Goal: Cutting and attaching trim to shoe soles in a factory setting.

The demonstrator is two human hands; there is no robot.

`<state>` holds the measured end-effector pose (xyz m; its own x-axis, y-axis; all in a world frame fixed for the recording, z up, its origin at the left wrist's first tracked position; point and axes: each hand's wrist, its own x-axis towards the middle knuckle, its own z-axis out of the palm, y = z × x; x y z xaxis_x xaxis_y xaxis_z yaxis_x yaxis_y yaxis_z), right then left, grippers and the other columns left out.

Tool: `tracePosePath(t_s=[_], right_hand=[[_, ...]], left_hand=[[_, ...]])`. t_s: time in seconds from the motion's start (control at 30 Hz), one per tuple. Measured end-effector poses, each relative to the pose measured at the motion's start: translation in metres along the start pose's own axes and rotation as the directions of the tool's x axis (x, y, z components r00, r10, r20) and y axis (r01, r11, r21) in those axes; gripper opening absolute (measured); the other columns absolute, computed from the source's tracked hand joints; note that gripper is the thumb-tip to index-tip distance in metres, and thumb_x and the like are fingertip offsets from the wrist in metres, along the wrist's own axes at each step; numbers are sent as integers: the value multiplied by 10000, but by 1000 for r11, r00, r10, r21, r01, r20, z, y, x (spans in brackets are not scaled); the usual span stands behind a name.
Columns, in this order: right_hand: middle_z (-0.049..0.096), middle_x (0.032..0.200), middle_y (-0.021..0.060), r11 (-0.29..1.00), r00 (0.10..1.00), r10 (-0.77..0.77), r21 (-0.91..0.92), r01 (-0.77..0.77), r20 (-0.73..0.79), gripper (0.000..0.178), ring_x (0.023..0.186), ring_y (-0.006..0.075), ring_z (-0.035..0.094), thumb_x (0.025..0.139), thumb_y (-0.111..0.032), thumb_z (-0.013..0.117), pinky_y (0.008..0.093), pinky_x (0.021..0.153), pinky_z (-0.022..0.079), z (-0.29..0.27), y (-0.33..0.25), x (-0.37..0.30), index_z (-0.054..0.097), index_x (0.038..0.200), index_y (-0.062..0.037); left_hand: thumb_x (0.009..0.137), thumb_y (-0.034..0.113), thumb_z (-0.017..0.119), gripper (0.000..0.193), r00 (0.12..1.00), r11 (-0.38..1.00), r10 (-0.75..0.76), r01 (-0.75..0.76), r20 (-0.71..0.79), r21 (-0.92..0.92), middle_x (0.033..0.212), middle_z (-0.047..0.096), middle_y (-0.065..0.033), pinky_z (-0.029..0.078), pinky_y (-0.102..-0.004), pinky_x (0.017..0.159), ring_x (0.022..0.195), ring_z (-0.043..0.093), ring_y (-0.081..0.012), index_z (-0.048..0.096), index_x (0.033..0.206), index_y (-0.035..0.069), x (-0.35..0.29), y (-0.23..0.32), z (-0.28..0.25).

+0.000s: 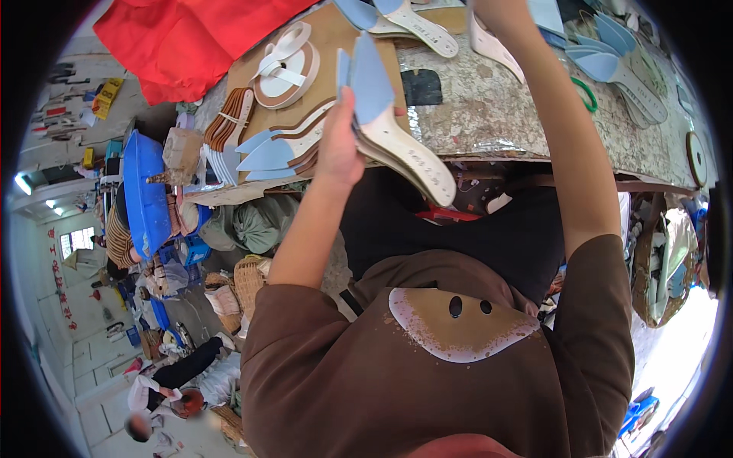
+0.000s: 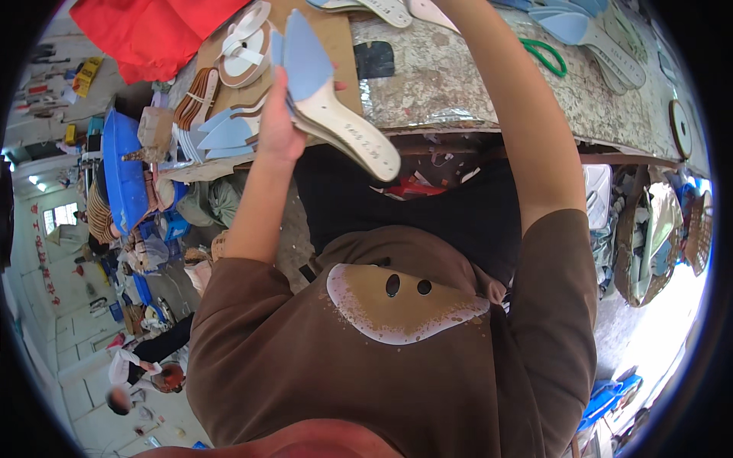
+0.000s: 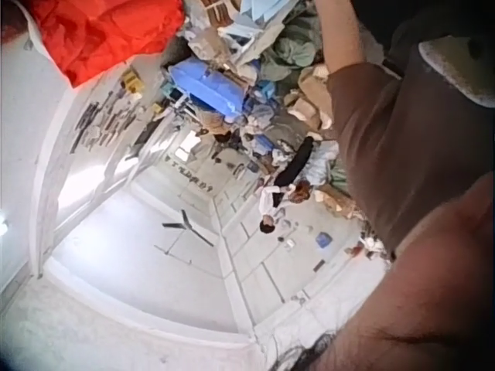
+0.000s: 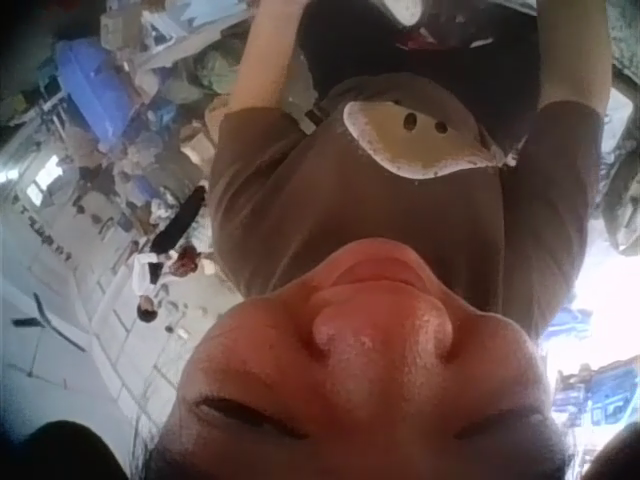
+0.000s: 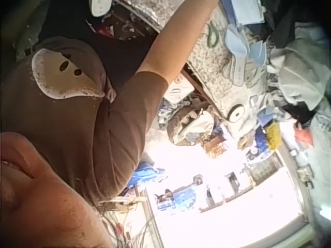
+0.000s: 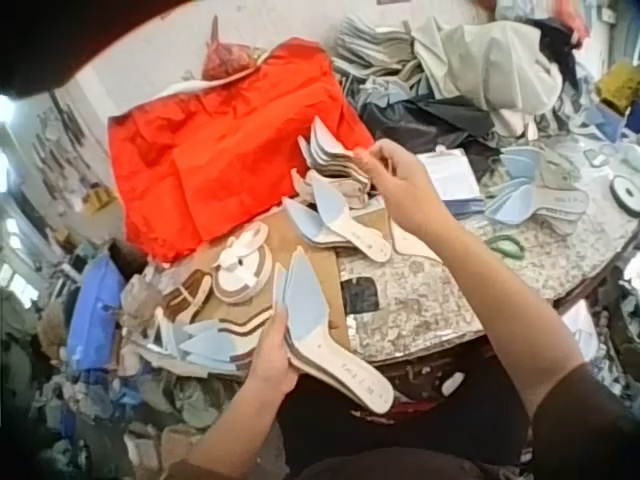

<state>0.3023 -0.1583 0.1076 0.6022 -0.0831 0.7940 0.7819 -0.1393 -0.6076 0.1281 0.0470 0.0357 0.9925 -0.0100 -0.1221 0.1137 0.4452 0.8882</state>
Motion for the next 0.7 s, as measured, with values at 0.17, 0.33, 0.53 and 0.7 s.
tracePosePath(t_s=[0.17,0.33,0.53,0.7], right_hand=[[629,1041,103,985,935,-73,-122,122,346,280,940,217,605,970,-305,590,378,875,461,17,-45,-73,626,1055,-42],[615,869,89,917,930,345,165,-363,125,253,796,185,604,860,-240,726,314,806,497,26,-73,-148,617,947,-30],[560,667,23,604,729,684,541,-585,24,405,596,67,493,961,-289,634,207,598,396,15,-83,-146,416,672,-107],[349,574,-10,375,579,804,642,-669,135,551,592,122,345,1010,-566,366,267,599,322,-5,-67,-140,355,660,-141]], left_hand=[[1046,408,375,531,999,1000,23,-24,46,9,1196,612,-139,510,-357,890,1042,626,-222,431,1365,-14,-9,-7,21],[1057,294,389,408,994,988,105,-103,-17,114,1208,580,-70,431,-302,960,1086,546,-129,451,1350,16,-22,-19,32],[1036,279,474,326,962,874,250,-275,113,400,1003,589,-25,439,-227,784,880,526,-56,522,1220,14,-24,-33,49],[1037,322,474,368,985,969,-30,-12,167,247,927,612,-16,453,-229,753,823,548,-69,547,1211,5,-22,-37,53]])
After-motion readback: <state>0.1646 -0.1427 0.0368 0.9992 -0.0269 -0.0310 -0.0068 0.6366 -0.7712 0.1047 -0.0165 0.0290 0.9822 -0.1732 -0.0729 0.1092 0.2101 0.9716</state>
